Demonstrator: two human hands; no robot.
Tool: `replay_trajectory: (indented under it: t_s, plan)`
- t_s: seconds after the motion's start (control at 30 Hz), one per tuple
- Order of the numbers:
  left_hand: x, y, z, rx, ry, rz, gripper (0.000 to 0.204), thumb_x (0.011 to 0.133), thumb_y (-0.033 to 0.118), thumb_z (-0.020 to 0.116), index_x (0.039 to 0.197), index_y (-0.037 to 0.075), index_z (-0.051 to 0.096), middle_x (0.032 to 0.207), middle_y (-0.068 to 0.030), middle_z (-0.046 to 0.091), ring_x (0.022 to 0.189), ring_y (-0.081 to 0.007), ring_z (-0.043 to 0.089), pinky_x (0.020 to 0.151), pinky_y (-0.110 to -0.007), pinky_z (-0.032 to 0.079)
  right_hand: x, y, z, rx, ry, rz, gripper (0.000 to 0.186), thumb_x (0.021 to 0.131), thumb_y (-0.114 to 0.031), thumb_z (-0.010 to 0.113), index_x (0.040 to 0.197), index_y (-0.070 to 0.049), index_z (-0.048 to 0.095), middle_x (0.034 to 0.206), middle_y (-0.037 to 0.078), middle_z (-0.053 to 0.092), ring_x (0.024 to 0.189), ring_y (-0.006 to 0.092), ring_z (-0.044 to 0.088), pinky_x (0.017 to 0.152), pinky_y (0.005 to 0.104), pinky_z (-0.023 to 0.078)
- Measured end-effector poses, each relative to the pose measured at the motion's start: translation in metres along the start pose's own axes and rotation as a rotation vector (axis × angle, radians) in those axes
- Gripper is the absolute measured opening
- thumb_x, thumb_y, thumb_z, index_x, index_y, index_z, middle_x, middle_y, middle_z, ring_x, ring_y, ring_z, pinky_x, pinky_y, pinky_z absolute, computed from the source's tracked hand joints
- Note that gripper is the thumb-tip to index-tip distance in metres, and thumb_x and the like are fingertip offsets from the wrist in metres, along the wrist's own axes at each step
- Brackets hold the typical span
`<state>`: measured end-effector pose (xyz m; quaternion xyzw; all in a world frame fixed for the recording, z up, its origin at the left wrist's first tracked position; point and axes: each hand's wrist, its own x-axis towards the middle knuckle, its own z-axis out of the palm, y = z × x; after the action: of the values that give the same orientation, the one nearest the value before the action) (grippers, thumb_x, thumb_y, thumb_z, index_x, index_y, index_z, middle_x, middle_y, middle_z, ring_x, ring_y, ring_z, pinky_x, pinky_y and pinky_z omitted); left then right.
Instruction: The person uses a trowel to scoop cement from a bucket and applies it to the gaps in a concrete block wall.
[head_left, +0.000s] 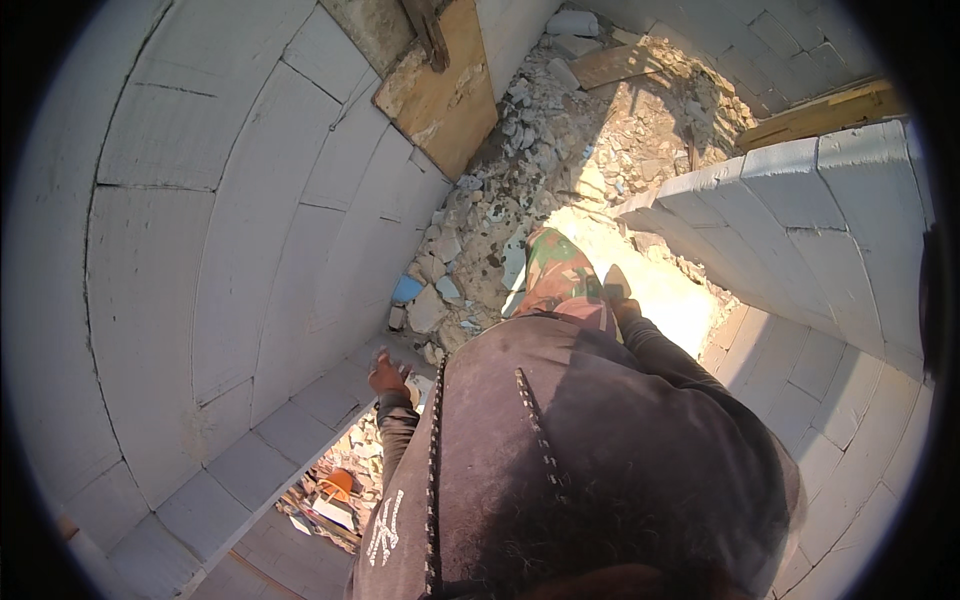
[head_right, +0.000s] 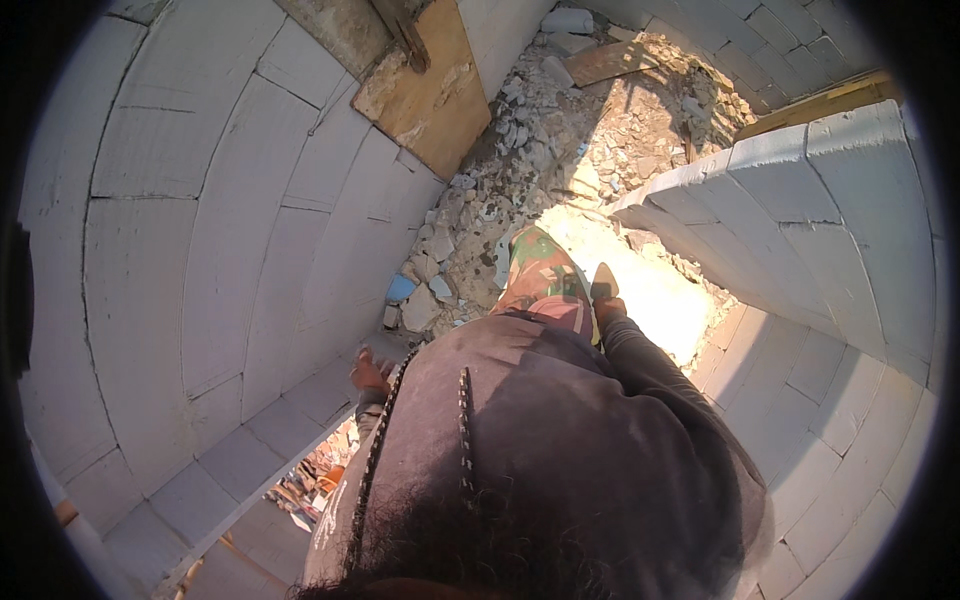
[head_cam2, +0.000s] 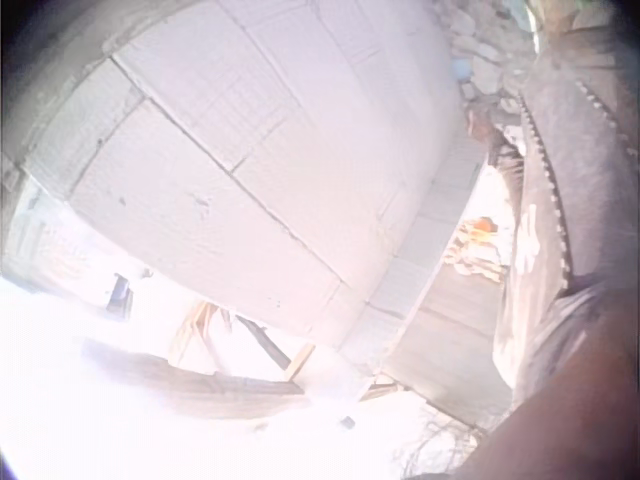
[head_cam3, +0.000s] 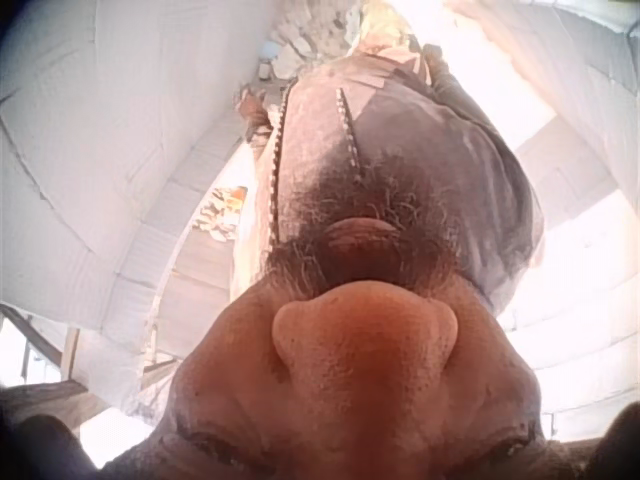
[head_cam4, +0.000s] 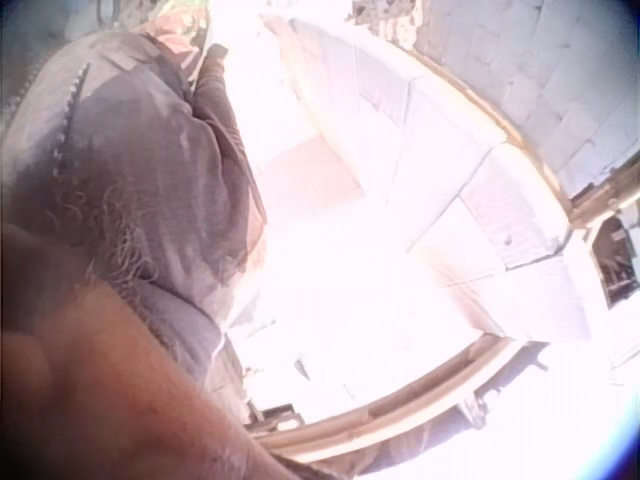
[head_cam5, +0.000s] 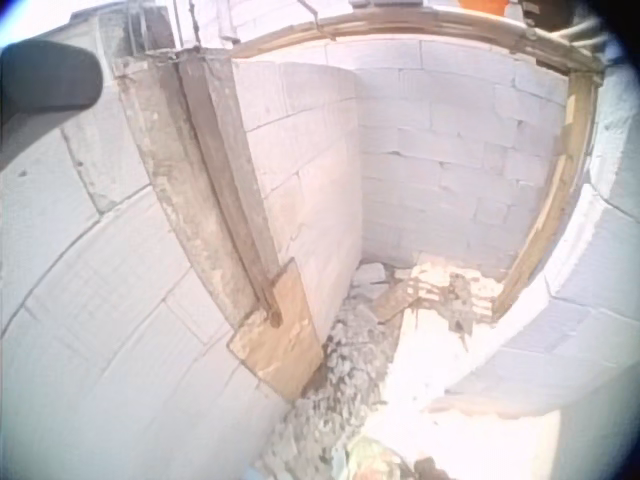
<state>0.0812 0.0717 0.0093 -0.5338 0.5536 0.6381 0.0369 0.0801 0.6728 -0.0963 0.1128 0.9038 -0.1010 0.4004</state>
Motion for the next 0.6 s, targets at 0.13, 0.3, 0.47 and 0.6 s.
replay_trajectory:
  t_s: [0.13,0.3,0.47,0.6]
  plan:
    - [-0.068,0.179,0.145,0.269,0.083,0.748,0.059,0.097,0.014,0.070,0.151,0.003,0.050,0.154,-0.0190,0.046,0.130,-0.0302,0.057,0.109,-0.042,0.049,0.031,-0.006,-0.051,0.151,-0.026,0.061,0.028,0.096,-0.025,0.063,0.115,-0.008,0.074,0.116,0.017,0.075,0.107,0.0354,0.073,0.089,0.0457,0.057]
    - [-0.139,0.349,0.249,0.811,0.595,1.392,0.105,0.087,0.036,0.079,0.165,0.003,0.017,0.169,-0.0307,0.001,0.156,-0.0518,-0.006,0.121,-0.070,0.019,0.060,0.007,-0.121,0.784,0.036,0.195,0.020,0.095,-0.026,0.066,0.100,-0.006,0.069,0.088,0.016,0.072,0.073,0.0319,0.071,0.062,0.0457,0.055]
    - [-0.100,0.389,0.304,0.905,0.766,1.351,0.125,0.083,0.053,0.079,0.166,0.003,0.001,0.165,-0.0419,-0.005,0.151,-0.0638,-0.011,0.117,-0.077,0.011,0.091,0.024,-0.174,1.473,-0.058,0.432,0.027,0.096,-0.029,0.067,0.087,-0.004,0.061,0.072,0.013,0.062,0.049,0.0256,0.057,0.042,0.0410,0.043]
    - [-0.081,0.387,0.309,0.919,0.864,1.316,0.128,0.084,0.056,0.077,0.166,0.003,-0.005,0.164,-0.0437,-0.010,0.151,-0.0641,-0.014,0.116,-0.078,0.010,0.087,0.039,-0.180,1.383,-0.067,0.363,0.025,0.095,-0.027,0.068,0.089,-0.003,0.064,0.075,0.014,0.064,0.057,0.0281,0.062,0.049,0.0443,0.046]
